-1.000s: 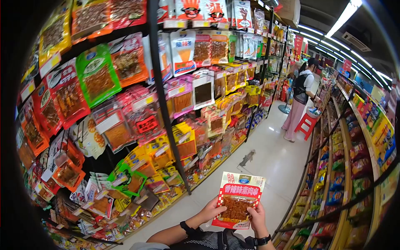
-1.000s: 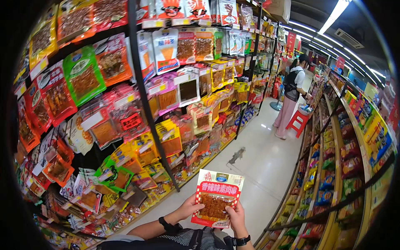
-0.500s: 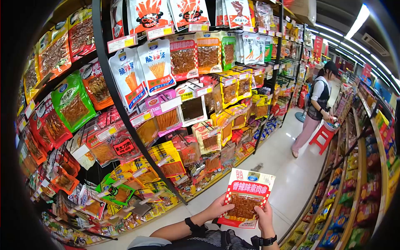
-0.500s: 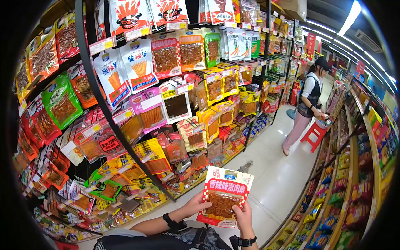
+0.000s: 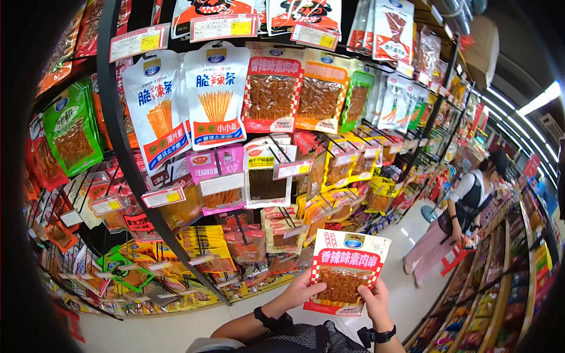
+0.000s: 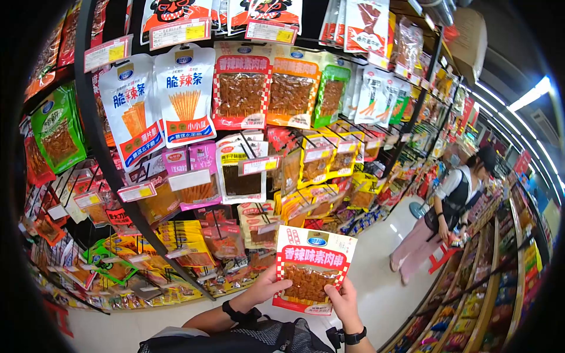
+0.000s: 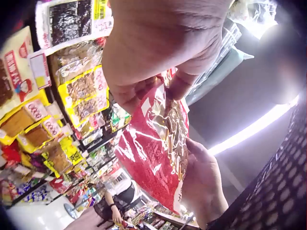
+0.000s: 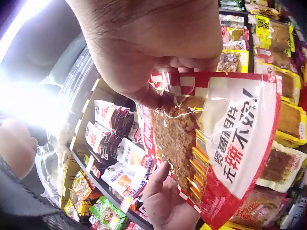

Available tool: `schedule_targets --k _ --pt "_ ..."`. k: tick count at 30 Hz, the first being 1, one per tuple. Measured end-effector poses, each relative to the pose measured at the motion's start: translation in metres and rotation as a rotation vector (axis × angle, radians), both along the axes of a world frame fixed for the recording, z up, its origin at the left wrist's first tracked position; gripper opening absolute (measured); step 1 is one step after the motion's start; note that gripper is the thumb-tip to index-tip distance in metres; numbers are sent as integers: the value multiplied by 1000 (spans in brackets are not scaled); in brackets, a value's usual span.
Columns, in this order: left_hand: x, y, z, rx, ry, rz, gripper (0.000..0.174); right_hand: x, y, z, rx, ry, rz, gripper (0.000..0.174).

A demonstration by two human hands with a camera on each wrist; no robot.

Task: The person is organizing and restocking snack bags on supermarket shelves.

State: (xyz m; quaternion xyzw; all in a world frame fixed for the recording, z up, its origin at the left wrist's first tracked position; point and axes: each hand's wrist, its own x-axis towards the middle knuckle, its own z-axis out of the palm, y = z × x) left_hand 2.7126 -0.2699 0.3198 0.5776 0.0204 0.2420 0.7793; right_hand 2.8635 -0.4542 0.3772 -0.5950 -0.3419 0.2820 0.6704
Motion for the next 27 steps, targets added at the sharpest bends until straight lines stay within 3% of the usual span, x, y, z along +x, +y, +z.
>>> schedule_targets --k 4,8,13,16,19,20,27 --pt "14 33 37 131 -27 141 52 36 47 32 109 -80 123 38" --pt "13 50 109 334 -101 328 58 70 93 74 185 -149 279 39" --pt "20 64 183 372 -145 554 62 106 158 140 295 -274 483 42" --pt "30 94 218 397 -155 669 63 120 206 185 228 -264 579 44" --pt "37 124 259 441 -189 778 62 117 264 222 547 -247 713 37" --pt "40 126 274 452 -221 784 59 122 276 232 518 -250 745 36" --pt "42 151 317 515 -133 908 60 129 333 258 578 -122 877 30"
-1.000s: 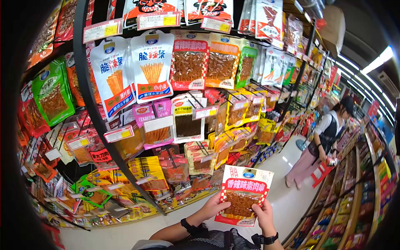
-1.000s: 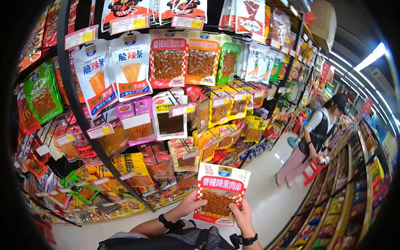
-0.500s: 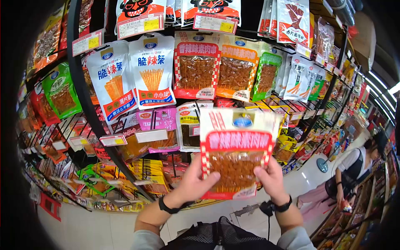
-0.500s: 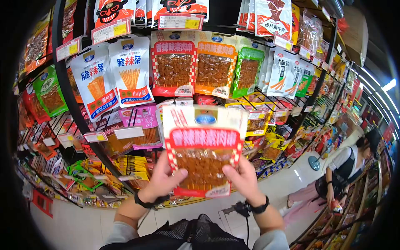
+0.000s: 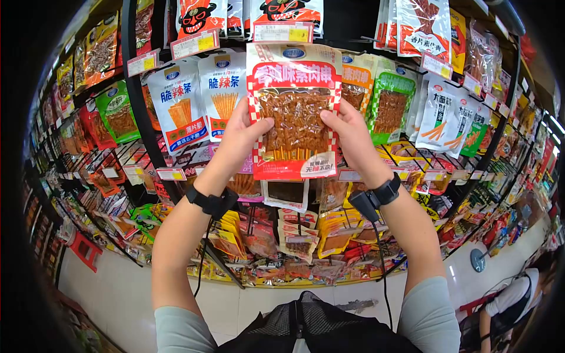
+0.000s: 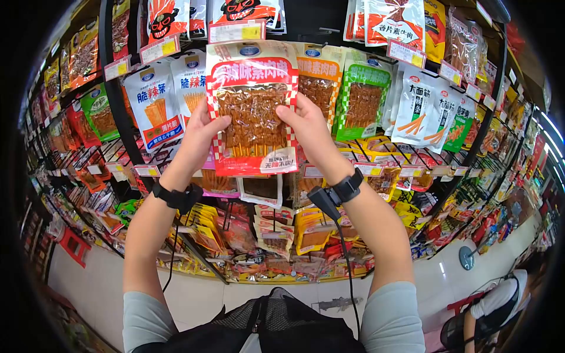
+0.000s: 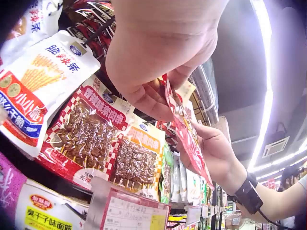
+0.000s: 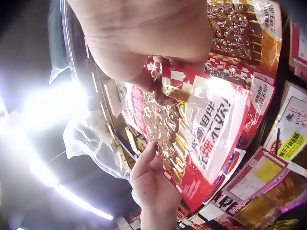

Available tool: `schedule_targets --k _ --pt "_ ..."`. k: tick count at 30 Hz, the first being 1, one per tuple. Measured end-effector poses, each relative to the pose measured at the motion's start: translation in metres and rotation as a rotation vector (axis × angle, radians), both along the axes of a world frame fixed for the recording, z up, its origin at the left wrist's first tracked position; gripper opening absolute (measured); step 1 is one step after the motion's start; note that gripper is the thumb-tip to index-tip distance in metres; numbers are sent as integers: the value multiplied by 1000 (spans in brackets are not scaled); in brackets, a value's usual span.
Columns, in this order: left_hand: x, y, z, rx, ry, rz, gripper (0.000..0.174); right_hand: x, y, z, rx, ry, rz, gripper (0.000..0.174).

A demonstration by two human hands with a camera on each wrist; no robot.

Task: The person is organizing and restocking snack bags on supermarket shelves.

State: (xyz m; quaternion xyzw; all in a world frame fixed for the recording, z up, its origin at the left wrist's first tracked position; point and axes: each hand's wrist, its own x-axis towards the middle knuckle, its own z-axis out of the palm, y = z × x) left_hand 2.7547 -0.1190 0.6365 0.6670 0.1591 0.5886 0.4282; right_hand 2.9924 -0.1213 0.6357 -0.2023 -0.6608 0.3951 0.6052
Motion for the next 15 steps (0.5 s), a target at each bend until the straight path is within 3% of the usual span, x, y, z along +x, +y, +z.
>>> schedule_targets --k 15 --pt "-1 1 16 -72 -79 -10 51 -8 16 21 -75 76 161 29"
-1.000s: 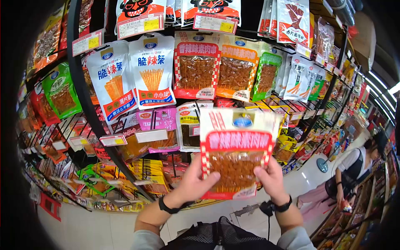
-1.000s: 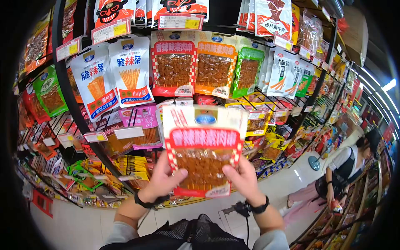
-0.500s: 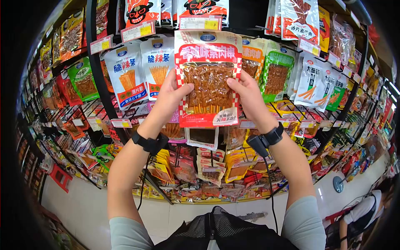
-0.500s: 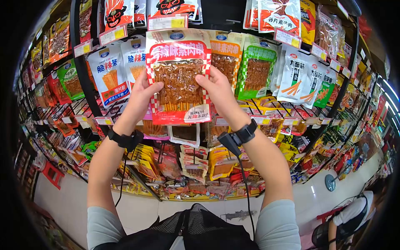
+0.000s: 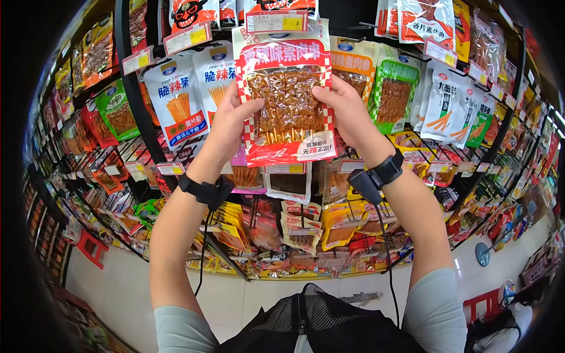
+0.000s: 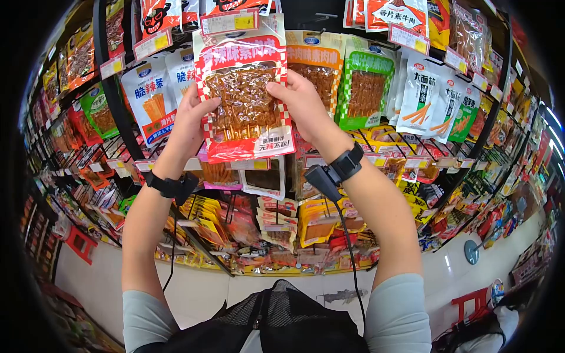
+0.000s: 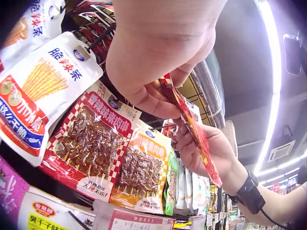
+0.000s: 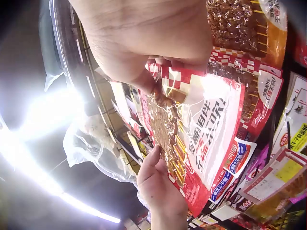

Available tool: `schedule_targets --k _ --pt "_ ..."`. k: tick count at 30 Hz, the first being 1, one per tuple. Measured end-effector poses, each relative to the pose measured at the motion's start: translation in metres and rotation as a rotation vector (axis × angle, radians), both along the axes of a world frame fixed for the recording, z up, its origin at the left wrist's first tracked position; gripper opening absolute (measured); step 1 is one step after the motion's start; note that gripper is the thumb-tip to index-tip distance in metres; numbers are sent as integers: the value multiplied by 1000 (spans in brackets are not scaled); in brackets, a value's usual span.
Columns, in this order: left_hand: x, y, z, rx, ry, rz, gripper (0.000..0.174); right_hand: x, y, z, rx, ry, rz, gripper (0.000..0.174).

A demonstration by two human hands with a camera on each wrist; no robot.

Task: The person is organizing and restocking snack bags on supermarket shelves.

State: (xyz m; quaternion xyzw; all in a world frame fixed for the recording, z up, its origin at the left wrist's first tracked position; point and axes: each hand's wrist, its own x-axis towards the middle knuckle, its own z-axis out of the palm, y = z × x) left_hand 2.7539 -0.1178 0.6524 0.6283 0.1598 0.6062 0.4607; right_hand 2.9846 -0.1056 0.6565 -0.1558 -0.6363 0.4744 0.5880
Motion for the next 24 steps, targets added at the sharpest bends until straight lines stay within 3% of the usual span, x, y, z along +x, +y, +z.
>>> schedule_targets --k 13,16,20,21,24 --pt "-2 20 -14 -19 26 -22 46 -2 11 -15 -49 -10 -70 28" --pt "-4 55 -11 -36 143 43 43 -1 42 -12 -137 -72 -102 26" --pt "-3 93 -1 -153 305 280 42 3 102 -16 -72 -236 -286 23" --pt "-4 113 -8 -87 253 260 42 -1 98 -13 -77 -255 -351 21" --pt "-1 143 -13 -37 323 477 36 -2 108 -9 -83 -386 -496 22"
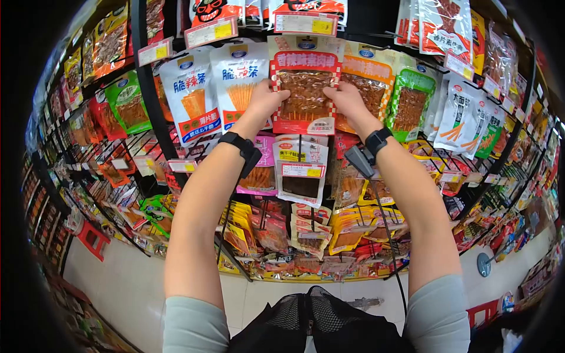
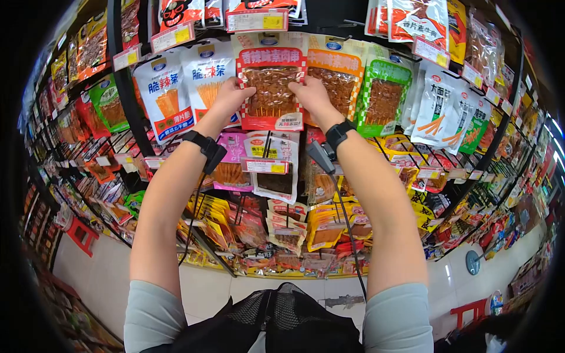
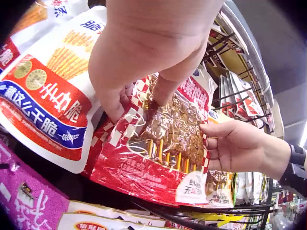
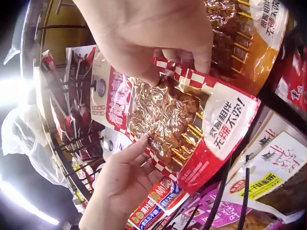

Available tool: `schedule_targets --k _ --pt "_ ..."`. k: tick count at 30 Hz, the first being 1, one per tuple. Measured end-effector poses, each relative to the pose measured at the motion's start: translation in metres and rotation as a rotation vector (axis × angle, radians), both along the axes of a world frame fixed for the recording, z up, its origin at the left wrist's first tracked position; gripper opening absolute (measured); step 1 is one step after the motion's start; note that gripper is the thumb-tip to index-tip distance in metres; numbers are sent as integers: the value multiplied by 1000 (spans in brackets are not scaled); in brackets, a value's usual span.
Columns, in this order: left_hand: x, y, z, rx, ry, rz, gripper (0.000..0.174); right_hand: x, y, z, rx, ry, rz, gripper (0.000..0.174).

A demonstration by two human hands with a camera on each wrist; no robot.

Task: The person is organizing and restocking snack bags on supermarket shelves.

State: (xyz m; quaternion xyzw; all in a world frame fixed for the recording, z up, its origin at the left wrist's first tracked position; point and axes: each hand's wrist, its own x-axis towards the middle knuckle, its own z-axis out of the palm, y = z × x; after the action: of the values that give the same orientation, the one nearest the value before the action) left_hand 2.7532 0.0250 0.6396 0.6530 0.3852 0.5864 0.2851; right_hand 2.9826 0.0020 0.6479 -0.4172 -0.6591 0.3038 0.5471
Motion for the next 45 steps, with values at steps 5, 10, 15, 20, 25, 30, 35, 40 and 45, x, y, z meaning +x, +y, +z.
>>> schedule_targets --k 5,10,15,20,25,30,35,40,45 --pt "4 -11 -3 -40 9 -106 25 10 16 -15 218 -155 -139 24" --pt "-12 -52 -7 -2 -174 -151 39 25 -44 -27 315 -46 -161 36" --pt "-19 -145 -27 103 -418 -112 35 45 -145 -56 237 36 -13 27" --pt "-20 -201 -113 82 -426 -287 21 56 -241 -142 -75 155 16 15" --pt "3 -231 -230 -316 -276 -452 7 64 -290 -266 -416 313 -13 13" --pt "24 -234 -319 -703 -282 -588 10 62 -328 -333 -601 344 -197 14" --pt "43 -226 -370 -782 -167 -683 13 67 -345 -352 -626 330 -233 12" --pt "76 -234 -369 -780 -81 -720 13 88 -351 -347 -656 398 -296 13" --pt "110 -242 -376 -778 -86 -596 13 128 -331 -356 -600 385 -174 14"
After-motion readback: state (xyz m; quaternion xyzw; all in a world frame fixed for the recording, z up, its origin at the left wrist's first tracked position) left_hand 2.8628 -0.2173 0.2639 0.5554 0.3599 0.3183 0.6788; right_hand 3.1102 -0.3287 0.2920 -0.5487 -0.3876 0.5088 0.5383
